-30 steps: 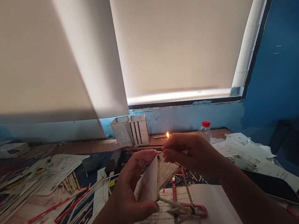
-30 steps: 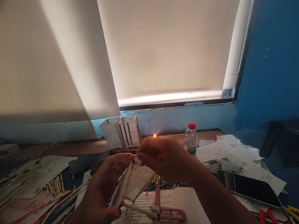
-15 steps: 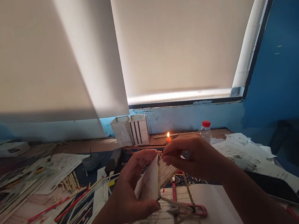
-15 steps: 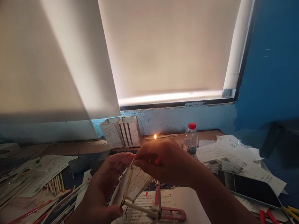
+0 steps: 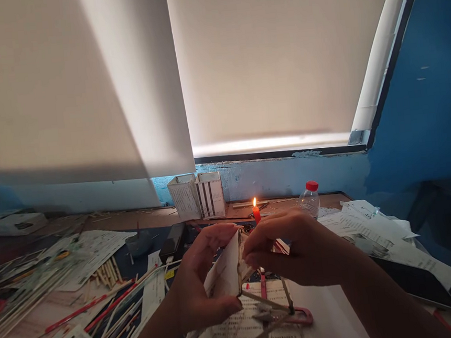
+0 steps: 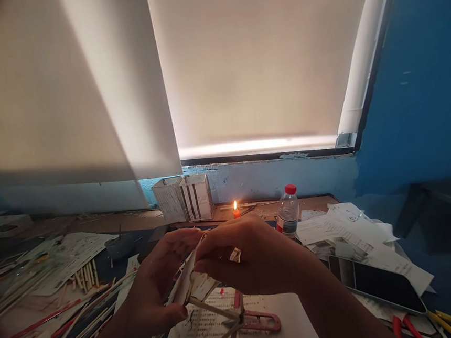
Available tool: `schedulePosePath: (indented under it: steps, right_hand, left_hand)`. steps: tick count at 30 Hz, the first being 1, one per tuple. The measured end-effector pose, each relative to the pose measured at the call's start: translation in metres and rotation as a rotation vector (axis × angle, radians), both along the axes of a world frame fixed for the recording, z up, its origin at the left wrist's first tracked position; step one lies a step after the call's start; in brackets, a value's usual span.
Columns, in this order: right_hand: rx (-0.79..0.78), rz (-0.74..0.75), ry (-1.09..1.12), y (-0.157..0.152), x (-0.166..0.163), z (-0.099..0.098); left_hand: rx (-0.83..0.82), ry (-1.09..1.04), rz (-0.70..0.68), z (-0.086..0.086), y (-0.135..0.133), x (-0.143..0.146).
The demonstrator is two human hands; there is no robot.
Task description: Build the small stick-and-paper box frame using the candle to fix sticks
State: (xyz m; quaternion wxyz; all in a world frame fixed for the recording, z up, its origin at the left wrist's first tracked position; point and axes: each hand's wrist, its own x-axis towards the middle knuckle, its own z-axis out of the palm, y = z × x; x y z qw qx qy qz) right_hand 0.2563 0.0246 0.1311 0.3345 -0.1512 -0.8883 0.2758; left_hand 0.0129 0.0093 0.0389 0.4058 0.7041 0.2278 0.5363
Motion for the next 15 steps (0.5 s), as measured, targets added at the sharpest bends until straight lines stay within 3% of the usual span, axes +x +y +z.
schedulePosePath:
  steps: [6, 15]
  right_hand:
    - [0.000, -0.032, -0.011, -0.0010, -0.0010, 0.0005]
    - [0.176, -0.223, -0.008, 0.0037, -0.0024, 0.0017]
  left_hand:
    - [-0.001, 0.011, -0.004, 0.0009, -0.0003, -0.0001]
    - [-0.003, -0.004, 0.002, -0.0025, -0.0007, 0.0010]
